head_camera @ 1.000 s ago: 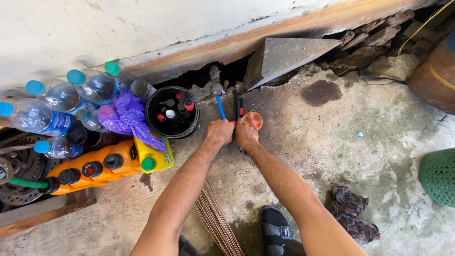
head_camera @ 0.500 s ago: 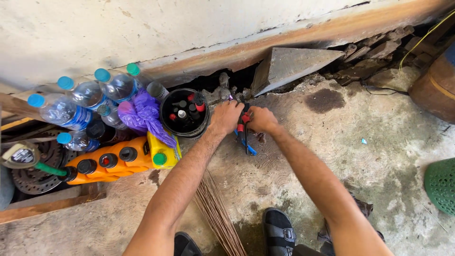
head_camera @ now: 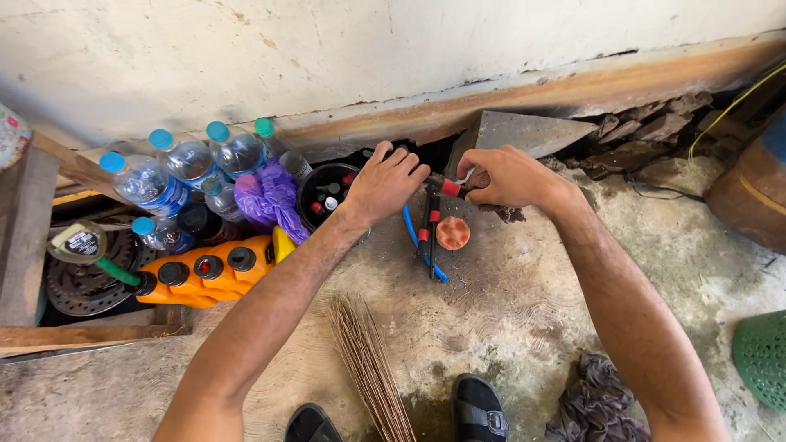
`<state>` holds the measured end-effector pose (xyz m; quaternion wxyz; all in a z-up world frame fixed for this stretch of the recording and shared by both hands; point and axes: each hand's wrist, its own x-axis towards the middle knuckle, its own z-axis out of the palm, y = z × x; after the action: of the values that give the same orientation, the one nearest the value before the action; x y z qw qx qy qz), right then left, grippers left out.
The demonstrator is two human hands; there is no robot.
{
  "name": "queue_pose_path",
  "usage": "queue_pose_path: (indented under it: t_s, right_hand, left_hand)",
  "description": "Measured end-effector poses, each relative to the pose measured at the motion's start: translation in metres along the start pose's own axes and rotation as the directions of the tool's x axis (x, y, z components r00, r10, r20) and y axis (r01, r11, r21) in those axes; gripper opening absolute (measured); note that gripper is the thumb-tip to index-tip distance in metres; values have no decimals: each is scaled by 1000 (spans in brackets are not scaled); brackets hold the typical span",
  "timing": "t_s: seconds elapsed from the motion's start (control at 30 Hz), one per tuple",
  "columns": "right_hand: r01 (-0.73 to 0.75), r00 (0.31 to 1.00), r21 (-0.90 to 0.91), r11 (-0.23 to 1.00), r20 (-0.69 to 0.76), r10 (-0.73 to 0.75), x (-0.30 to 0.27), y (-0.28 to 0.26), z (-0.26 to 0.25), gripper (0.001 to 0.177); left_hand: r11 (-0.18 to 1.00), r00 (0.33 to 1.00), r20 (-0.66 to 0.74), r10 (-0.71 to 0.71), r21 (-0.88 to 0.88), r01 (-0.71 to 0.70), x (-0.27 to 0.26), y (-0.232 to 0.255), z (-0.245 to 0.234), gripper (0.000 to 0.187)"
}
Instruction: Cutting and assembling small plastic pipes and connectors for a water system.
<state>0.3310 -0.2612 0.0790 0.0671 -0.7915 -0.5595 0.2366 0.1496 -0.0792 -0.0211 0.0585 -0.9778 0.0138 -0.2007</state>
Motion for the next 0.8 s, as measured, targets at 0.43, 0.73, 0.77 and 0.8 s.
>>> queue_pose_path:
  t_s: [0.43,0.73,0.77,0.8]
  right_hand:
    - [214,975,-8,977,56,-213,5,-35,11,49]
    - [150,975,-348,925,-100,-196,11,-52,23,24]
    - [171,951,-391,905,-173,-255,14,-49,27,27]
    - [188,918,-434,881,-240,-315,16,-46,32,31]
  left_hand:
    - [950,984,-119,130,300,-89,-21,11,-71,18]
    - [969,993,-109,43,245,-15,-32,-5,-43,20]
    - [989,996,-85,-16,147,28,-30,-5,-44,28]
    - [996,996,-54,-74,47,76,-29,-5,-46,36]
